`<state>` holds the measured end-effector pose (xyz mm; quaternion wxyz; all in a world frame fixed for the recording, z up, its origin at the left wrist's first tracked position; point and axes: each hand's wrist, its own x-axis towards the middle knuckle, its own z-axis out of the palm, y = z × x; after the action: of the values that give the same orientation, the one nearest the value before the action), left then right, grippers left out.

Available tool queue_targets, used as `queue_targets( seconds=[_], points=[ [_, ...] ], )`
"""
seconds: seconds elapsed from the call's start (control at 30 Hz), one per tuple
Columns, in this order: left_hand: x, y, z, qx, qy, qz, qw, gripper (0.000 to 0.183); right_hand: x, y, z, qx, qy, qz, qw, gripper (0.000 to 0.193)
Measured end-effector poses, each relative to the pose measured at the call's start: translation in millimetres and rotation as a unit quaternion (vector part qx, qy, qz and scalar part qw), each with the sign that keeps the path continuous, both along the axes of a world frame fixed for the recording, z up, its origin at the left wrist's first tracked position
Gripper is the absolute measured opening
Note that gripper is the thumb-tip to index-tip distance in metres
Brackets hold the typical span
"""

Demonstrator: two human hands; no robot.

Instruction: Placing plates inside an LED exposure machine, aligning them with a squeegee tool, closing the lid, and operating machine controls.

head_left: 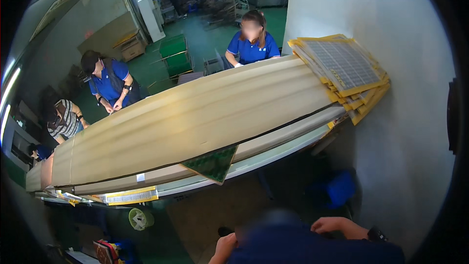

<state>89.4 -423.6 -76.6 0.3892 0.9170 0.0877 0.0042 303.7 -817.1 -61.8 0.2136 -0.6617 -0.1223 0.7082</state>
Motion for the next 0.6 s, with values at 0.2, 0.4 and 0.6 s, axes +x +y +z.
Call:
queue_targets(
  seconds=[0.2, 0.4, 0.6],
  points=[
    [-7.1, -35.4, 17.9, -0.196, 0.104, 0.163, 0.961, 0.016, 70.4, 114.9, -7.6, 0.11, -0.112, 0.104, 0.982, 0.055],
    [-67.6, -24.3, -7.7, -0.147, 0.072, 0.234, 0.958, 0.019, 36.6, 233.4, -20.2, 0.316, -0.093, 0.196, 0.924, 0.056],
    [-54.1, 33.7, 1.1, 0.015, -0.025, 0.256, 0.966, 0.022, 32.5, 311.4, -6.3, 0.327, -0.093, 0.256, 0.905, 0.04]
  ],
)
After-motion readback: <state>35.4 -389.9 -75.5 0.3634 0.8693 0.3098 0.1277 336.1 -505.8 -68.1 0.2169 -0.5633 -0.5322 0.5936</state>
